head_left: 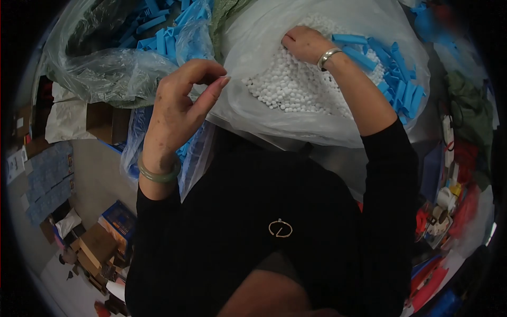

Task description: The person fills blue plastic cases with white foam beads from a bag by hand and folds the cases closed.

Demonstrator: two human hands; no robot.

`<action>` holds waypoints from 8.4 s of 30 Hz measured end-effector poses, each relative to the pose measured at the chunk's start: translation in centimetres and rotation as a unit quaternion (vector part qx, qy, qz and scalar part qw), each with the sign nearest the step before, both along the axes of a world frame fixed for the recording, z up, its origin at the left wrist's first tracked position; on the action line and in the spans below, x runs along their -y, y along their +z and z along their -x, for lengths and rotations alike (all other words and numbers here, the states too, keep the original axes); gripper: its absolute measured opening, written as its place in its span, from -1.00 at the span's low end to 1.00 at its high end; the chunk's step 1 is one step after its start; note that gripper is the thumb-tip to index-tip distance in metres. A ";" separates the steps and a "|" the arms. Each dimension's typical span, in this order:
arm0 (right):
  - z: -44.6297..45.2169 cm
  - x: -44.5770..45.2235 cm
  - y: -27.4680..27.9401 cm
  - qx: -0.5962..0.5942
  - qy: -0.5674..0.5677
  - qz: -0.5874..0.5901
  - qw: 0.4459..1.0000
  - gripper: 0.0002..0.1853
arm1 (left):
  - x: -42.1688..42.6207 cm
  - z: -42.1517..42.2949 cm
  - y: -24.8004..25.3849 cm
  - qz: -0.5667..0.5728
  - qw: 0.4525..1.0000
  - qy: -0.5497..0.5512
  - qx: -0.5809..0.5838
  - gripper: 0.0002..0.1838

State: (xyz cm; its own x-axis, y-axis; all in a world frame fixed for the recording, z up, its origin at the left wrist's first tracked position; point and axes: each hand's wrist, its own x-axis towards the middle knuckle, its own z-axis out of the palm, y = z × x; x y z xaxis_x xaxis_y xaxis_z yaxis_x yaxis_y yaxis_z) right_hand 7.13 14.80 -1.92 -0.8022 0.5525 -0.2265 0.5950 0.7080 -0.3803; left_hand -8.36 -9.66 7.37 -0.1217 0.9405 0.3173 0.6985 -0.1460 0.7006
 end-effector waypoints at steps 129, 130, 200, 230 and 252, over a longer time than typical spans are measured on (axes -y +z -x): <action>-10.6 7.1 5.6 -0.326 -0.015 -0.223 0.918 -0.39 | 1.2 -1.1 0.8 0.166 0.976 0.048 0.135 -0.81; -12.4 4.6 5.2 -0.230 -0.035 -0.319 0.919 -0.41 | 3.2 0.8 1.3 0.203 0.971 0.064 0.113 -0.79; -12.6 1.3 3.6 -0.095 -0.219 -0.242 0.941 -0.62 | 6.9 3.8 0.5 0.148 0.974 0.114 0.129 -0.76; -13.4 2.1 2.6 -0.220 -0.113 -0.175 0.953 -0.84 | 2.0 1.2 -1.9 0.031 0.983 0.149 0.106 -0.86; -9.2 -1.4 0.6 0.233 -0.091 -0.235 0.939 -0.77 | 1.5 0.2 -2.3 0.014 0.986 0.122 0.110 -0.85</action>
State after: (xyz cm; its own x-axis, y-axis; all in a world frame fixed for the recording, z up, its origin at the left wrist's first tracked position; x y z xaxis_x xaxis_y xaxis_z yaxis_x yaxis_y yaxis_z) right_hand 16.37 16.16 -1.29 -0.5593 0.7974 -0.2263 0.7469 0.6033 0.2796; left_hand -8.59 -11.13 5.11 -0.4094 0.8825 0.2315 0.5408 0.0304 0.8406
